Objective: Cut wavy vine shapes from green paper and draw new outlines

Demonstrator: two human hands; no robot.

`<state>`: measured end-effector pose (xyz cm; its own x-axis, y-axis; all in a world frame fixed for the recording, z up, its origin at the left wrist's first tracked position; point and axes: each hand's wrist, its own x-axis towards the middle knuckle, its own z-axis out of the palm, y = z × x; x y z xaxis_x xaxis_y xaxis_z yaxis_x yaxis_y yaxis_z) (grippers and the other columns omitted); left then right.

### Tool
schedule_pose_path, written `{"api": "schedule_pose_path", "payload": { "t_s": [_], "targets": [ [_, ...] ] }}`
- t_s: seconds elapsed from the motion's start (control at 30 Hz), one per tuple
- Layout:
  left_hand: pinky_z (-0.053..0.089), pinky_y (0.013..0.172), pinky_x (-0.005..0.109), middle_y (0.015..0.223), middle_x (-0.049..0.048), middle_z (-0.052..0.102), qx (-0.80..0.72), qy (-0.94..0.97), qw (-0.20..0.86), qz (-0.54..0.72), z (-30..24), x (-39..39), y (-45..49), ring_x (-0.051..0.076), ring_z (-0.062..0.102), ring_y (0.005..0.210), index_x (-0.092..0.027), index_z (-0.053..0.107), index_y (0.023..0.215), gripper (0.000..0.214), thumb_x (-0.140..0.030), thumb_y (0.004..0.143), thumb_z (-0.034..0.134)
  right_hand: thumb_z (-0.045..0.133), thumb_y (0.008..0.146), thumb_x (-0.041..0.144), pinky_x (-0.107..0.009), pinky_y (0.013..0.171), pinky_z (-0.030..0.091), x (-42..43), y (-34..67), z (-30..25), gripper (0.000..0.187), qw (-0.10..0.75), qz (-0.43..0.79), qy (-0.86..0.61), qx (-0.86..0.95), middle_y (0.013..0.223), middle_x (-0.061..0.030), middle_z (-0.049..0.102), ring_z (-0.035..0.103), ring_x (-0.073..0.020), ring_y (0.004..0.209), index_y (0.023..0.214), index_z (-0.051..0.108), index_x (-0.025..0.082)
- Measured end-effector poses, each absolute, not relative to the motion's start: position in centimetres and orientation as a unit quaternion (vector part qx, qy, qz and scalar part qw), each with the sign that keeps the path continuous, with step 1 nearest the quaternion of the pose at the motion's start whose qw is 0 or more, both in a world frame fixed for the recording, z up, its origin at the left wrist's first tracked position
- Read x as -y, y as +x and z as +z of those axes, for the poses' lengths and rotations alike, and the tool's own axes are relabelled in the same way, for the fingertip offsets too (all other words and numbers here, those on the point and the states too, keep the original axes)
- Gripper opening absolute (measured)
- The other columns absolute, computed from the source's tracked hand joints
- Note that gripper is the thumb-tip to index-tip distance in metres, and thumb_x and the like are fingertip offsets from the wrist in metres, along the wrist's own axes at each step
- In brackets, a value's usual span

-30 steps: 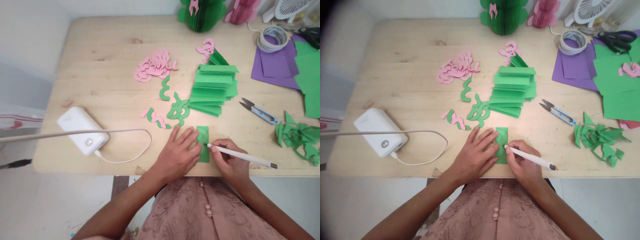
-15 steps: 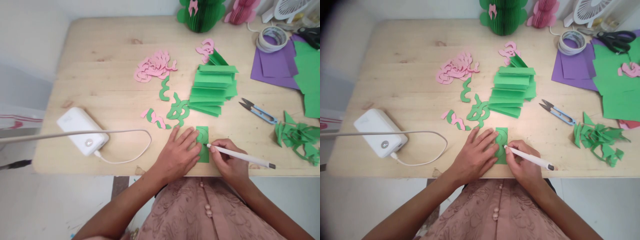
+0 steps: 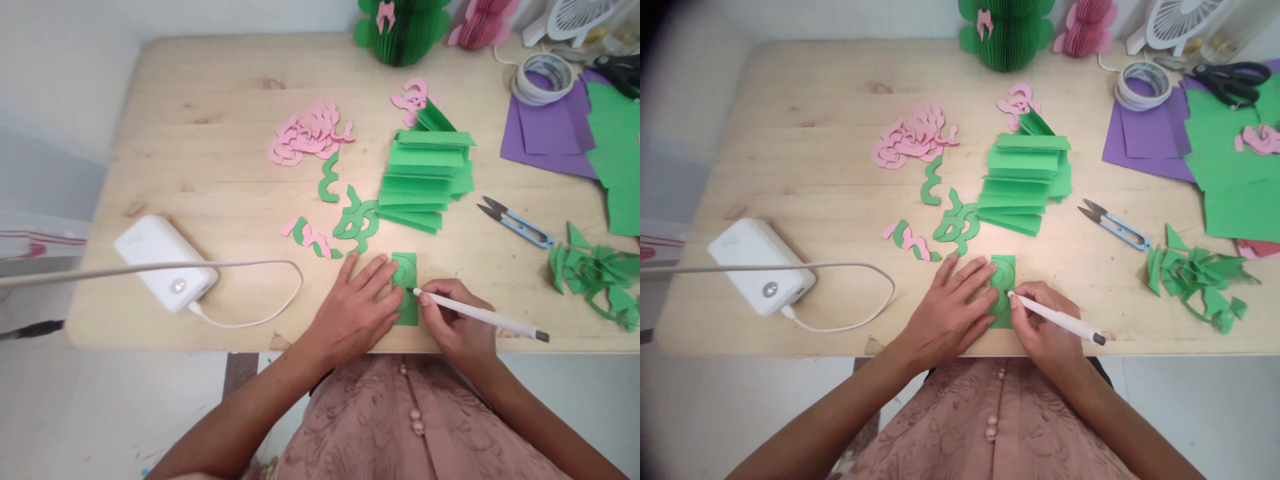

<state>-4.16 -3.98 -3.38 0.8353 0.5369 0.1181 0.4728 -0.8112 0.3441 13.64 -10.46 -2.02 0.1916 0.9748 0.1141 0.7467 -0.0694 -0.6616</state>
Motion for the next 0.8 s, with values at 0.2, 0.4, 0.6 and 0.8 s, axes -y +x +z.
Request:
{"api": "schedule_pose_path", "payload": {
  "t_s": [0.2,0.4,0.6,0.8],
  "targets": [
    [0.021,0.112,0.058,0.139,0.0128,0.050,-0.265,0.946,0.152,0.107,-3.43,3.97,-4.17,0.029,0.038,0.134,-0.018,0.060,0.111,0.028,-0.032,0.093,0.044,0.057,0.085,0.024,-0.022,0.045,0.041,10.52,13.58,-2.16,0.007,0.313,0.180,-0.710,0.605,0.061,0.0027,0.063,0.053,-0.0106,0.047,0.079,0.060,0.021],
    [0.022,0.112,0.058,0.139,0.0130,0.050,-0.266,0.946,0.150,0.112,-3.39,3.97,-4.19,0.029,0.039,0.134,-0.018,0.060,0.109,0.026,-0.031,0.092,0.046,0.058,0.084,0.024,-0.022,0.044,0.041,10.45,13.60,-2.24,0.007,0.315,0.177,-0.714,0.599,0.062,0.0026,0.063,0.053,-0.0109,0.046,0.078,0.060,0.021],
    [0.022,0.112,0.058,0.139,0.0130,0.051,-0.265,0.946,0.150,0.111,-3.37,3.94,-4.16,0.029,0.039,0.134,-0.019,0.061,0.109,0.026,-0.031,0.091,0.048,0.058,0.085,0.026,-0.023,0.044,0.042,10.45,13.58,-2.16,0.008,0.310,0.175,-0.718,0.597,0.062,0.0022,0.063,0.054,-0.0113,0.047,0.078,0.060,0.021],
    [0.023,0.112,0.058,0.139,0.0129,0.050,-0.266,0.945,0.152,0.114,-3.52,3.97,-4.19,0.029,0.039,0.134,-0.019,0.060,0.111,0.028,-0.032,0.093,0.044,0.058,0.084,0.024,-0.022,0.047,0.043,10.41,13.58,-2.19,0.006,0.313,0.172,-0.715,0.601,0.064,0.0021,0.064,0.055,-0.0115,0.050,0.079,0.060,0.021]
  ]
}}
